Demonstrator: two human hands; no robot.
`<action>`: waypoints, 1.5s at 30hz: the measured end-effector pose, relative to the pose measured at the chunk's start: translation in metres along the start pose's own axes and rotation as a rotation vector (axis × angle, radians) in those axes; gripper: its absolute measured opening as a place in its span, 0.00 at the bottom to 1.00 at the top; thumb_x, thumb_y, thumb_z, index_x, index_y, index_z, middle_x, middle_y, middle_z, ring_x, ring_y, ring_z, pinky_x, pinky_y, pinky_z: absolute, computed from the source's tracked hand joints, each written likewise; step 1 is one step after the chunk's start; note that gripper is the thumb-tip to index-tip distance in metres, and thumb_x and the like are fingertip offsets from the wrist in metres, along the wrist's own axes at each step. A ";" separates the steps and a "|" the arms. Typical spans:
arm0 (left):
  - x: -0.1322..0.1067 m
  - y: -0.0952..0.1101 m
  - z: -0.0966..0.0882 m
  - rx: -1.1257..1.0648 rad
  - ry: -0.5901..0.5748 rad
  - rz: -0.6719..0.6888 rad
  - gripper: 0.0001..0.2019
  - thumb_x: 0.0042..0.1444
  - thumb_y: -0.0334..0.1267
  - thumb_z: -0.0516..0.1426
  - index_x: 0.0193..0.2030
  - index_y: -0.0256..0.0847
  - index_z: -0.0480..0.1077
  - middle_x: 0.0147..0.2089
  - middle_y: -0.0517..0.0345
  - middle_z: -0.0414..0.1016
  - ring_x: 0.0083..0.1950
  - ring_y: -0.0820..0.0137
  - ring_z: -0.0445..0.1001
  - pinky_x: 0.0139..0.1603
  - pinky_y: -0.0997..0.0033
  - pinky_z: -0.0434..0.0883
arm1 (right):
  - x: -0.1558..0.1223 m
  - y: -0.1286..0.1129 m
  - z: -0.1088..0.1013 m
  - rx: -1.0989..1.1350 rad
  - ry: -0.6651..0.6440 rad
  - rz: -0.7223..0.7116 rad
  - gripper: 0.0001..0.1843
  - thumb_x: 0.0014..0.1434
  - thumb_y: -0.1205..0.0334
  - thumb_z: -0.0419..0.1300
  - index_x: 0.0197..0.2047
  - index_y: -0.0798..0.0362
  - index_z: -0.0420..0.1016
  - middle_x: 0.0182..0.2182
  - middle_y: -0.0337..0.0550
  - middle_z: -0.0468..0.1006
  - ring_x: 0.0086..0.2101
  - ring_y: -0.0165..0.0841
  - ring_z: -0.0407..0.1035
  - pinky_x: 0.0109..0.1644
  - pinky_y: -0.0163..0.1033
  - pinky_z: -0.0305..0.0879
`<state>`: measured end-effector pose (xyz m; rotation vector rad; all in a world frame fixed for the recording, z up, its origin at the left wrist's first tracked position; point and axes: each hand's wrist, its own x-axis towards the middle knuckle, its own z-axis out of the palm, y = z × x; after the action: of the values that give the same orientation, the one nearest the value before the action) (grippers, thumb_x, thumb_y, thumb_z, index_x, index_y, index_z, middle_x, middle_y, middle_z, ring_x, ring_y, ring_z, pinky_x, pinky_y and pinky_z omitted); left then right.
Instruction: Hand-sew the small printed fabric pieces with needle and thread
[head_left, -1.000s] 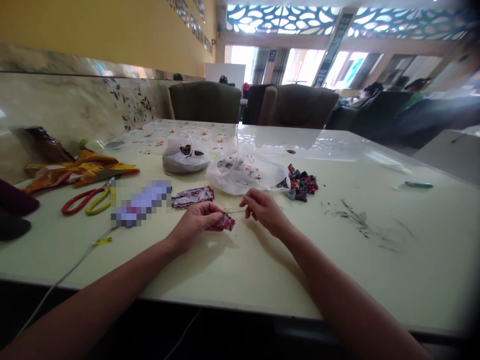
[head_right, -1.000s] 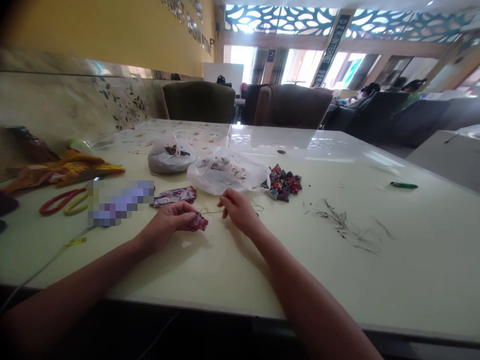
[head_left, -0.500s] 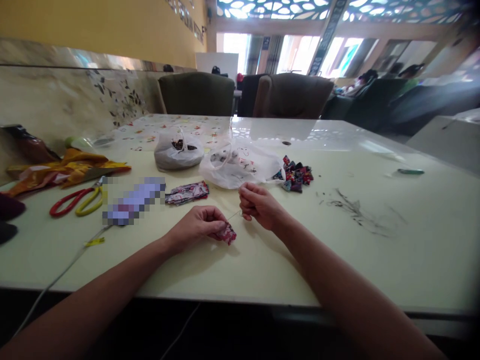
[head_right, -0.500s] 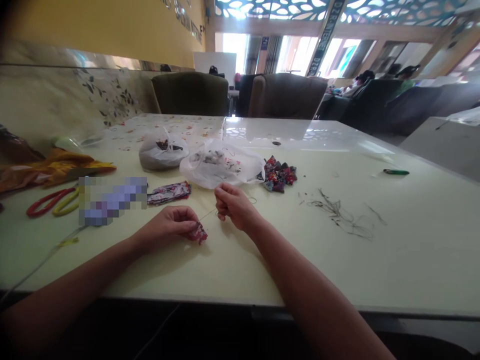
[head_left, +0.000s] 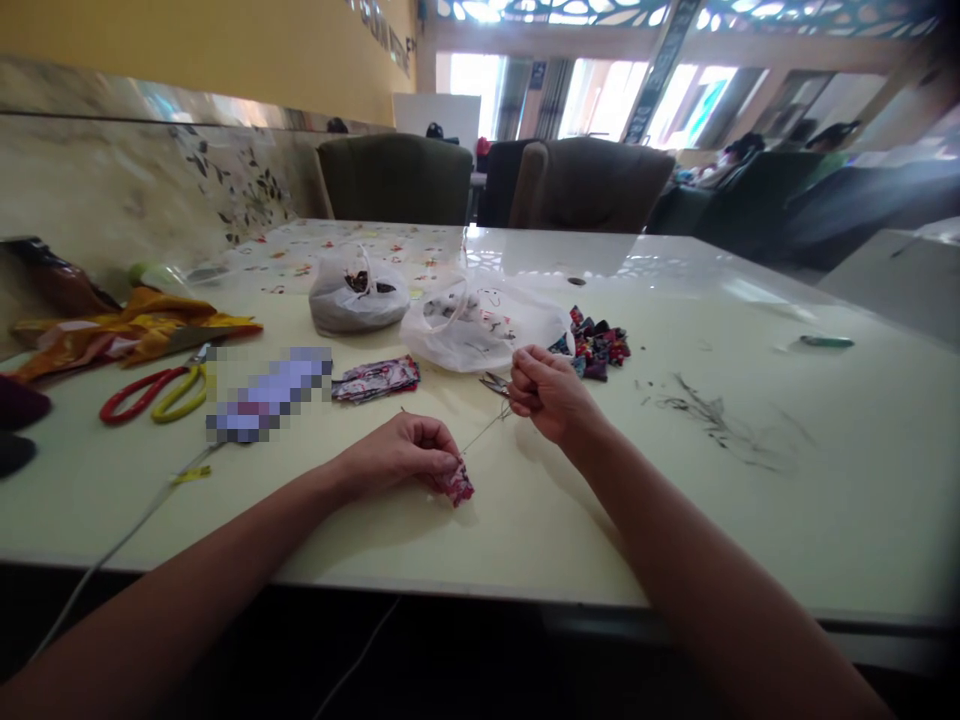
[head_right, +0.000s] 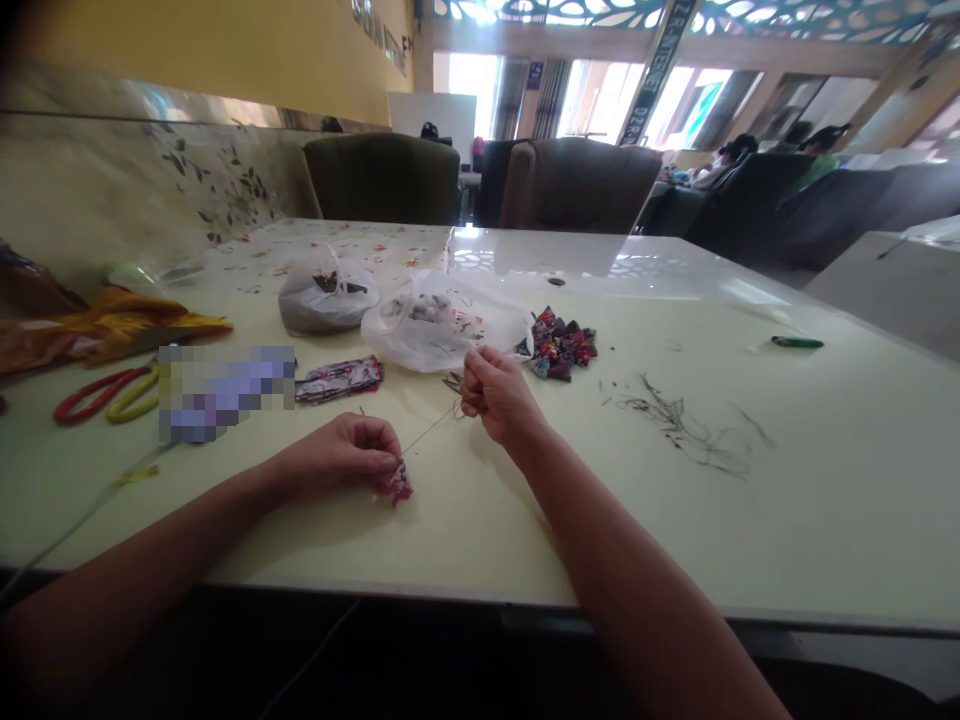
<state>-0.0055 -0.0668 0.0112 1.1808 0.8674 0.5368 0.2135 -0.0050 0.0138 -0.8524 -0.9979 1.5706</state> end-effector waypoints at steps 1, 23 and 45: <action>0.000 0.001 0.000 -0.001 -0.001 -0.005 0.10 0.49 0.39 0.67 0.30 0.35 0.73 0.28 0.52 0.81 0.33 0.65 0.80 0.37 0.68 0.73 | 0.000 -0.001 0.000 0.002 0.012 -0.003 0.19 0.56 0.58 0.64 0.26 0.50 0.55 0.15 0.26 0.52 0.14 0.21 0.44 0.15 0.28 0.44; 0.006 -0.002 -0.012 -0.183 0.449 0.166 0.09 0.50 0.40 0.66 0.35 0.39 0.74 0.36 0.54 0.81 0.38 0.67 0.79 0.34 0.73 0.68 | -0.015 0.020 0.029 -0.781 -0.278 -0.258 0.10 0.59 0.56 0.60 0.38 0.53 0.78 0.35 0.43 0.79 0.36 0.34 0.71 0.42 0.39 0.65; 0.010 -0.005 -0.012 -0.174 0.618 0.304 0.15 0.48 0.46 0.67 0.31 0.38 0.70 0.30 0.61 0.74 0.29 0.75 0.69 0.30 0.75 0.66 | -0.016 0.032 0.033 -0.462 -0.297 -0.008 0.16 0.58 0.49 0.61 0.35 0.55 0.75 0.27 0.38 0.72 0.28 0.28 0.64 0.35 0.35 0.61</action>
<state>-0.0096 -0.0539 0.0024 0.9995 1.1370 1.2435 0.1749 -0.0299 -0.0019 -0.9356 -1.6175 1.5091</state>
